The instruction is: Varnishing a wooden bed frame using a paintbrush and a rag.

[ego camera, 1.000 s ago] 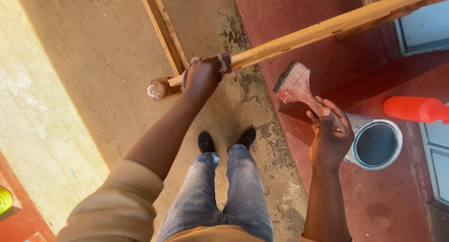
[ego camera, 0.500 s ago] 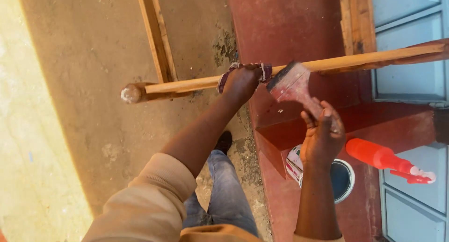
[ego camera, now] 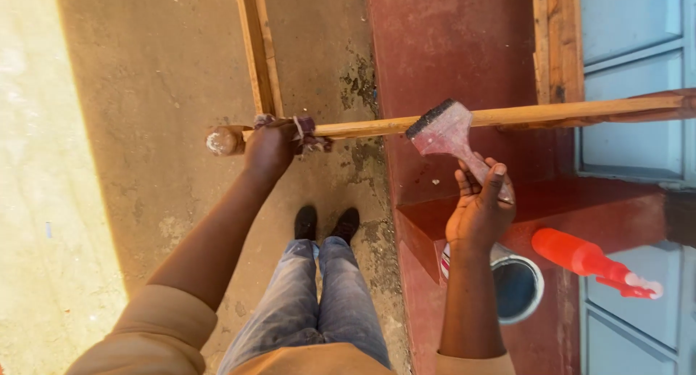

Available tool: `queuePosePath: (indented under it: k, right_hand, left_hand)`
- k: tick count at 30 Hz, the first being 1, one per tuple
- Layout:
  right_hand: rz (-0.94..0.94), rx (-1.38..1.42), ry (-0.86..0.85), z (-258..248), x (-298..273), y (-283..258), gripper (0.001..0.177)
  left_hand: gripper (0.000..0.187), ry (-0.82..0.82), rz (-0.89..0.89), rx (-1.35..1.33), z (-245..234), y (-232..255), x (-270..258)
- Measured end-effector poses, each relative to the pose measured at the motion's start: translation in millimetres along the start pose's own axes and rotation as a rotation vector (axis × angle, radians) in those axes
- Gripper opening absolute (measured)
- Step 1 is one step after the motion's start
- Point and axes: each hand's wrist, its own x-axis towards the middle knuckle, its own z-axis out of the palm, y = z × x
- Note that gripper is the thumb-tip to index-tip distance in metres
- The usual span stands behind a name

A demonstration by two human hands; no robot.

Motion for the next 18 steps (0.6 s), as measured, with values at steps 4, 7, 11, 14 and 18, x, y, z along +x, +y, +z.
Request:
queuePosePath:
  k: [4,7,11,14,18]
  right_hand:
    - [0.008,0.041,0.066,7.6,-21.0,-4.4,0.049]
    - [0.011,0.129,0.091,6.5,-30.3,-3.0,0.047]
    - [0.100,0.171,0.171,-0.4,-47.0,-4.6,0.046]
    - [0.104,0.288,0.184,-7.4,-42.9,0.3,0.043]
    - [0.226,0.390,0.136,-2.9,-47.9,-1.3,0.040]
  left_hand:
    - [0.008,-0.076,-0.107,0.001,6.0,25.3,13.8]
    - [0.009,-0.227,-0.069,0.023,22.5,52.0,32.8]
    - [0.008,-0.277,0.065,-0.093,57.0,95.4,51.4]
    - [0.010,-0.290,0.179,0.001,74.4,124.2,79.2]
    - [0.013,-0.232,0.303,0.017,88.0,133.4,86.7]
